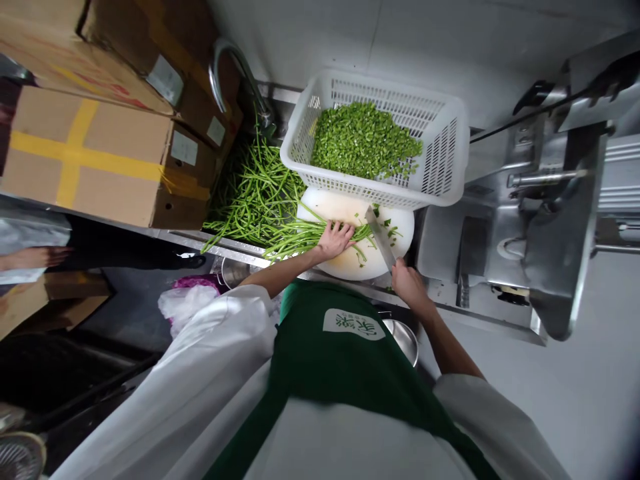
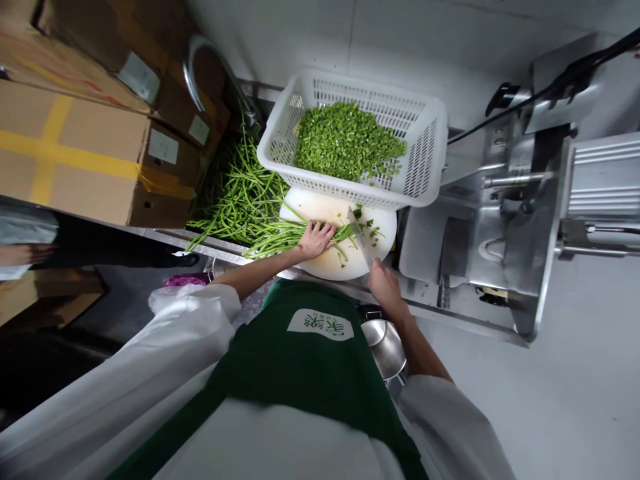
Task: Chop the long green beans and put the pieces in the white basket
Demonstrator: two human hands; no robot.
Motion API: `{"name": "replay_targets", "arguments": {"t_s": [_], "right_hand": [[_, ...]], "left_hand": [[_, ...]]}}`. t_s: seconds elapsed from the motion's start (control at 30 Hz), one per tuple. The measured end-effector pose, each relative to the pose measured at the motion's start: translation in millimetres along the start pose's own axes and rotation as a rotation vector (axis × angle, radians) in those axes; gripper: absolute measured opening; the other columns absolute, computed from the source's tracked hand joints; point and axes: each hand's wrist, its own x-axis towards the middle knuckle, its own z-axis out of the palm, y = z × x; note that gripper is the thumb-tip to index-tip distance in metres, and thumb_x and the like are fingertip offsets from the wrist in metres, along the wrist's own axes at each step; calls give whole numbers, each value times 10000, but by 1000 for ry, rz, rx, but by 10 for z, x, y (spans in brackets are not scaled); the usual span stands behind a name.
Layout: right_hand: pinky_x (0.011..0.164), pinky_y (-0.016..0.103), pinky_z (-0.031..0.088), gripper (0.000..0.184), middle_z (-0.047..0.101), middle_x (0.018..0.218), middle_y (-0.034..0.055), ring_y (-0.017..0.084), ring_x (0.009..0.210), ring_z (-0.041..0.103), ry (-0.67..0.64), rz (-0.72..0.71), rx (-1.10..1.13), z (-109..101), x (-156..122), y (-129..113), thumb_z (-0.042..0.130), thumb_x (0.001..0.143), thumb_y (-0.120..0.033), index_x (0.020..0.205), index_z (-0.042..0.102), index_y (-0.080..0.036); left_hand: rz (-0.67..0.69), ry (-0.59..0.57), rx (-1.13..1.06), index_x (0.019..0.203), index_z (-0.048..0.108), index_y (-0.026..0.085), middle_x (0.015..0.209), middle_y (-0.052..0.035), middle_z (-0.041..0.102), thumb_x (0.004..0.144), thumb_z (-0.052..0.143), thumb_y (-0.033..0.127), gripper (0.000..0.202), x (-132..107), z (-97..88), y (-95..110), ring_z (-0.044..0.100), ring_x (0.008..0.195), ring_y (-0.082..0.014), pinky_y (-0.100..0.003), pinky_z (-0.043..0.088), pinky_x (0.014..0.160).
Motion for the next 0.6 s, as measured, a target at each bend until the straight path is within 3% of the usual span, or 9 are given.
{"name": "replay_targets", "arguments": {"t_s": [0.17, 0.37, 0.5, 0.6], "right_hand": [[773, 305, 433, 286, 736, 1016, 159, 274, 969, 712, -21, 27, 21, 52, 179, -98, 347, 1047, -245, 1258, 506, -135], [795, 303, 426, 303, 733, 1028, 152, 268, 972, 709, 0, 37, 54, 69, 189, -40, 330, 1063, -290, 1260, 520, -160], [795, 306, 419, 306, 732, 1020, 151, 276, 973, 702, 3, 42, 63, 63, 194, -29, 340, 1059, -291, 1267, 523, -162], [782, 313, 415, 319, 729, 1026, 159, 281, 965, 701, 5, 50, 50, 62, 190, -46, 324, 1060, -288, 1276, 518, -157]], "left_hand": [[-5, 67, -51, 1447, 513, 134, 1394, -188, 531, 1032, 342, 562, 620, -33, -14, -6, 445, 1293, -383, -574, 294, 1119], [-112, 155, -162, 1333, 606, 160, 1373, -173, 536, 1046, 374, 425, 454, -42, -115, 65, 437, 1292, -336, -536, 296, 1108], [68, 115, -163, 1316, 641, 207, 1254, -146, 574, 1020, 448, 292, 364, 64, -179, 296, 466, 1206, -321, -504, 340, 1034], [202, 57, -70, 1201, 709, 171, 1246, -160, 569, 1001, 459, 210, 323, 214, -143, 503, 478, 1190, -328, -480, 363, 986]]}}
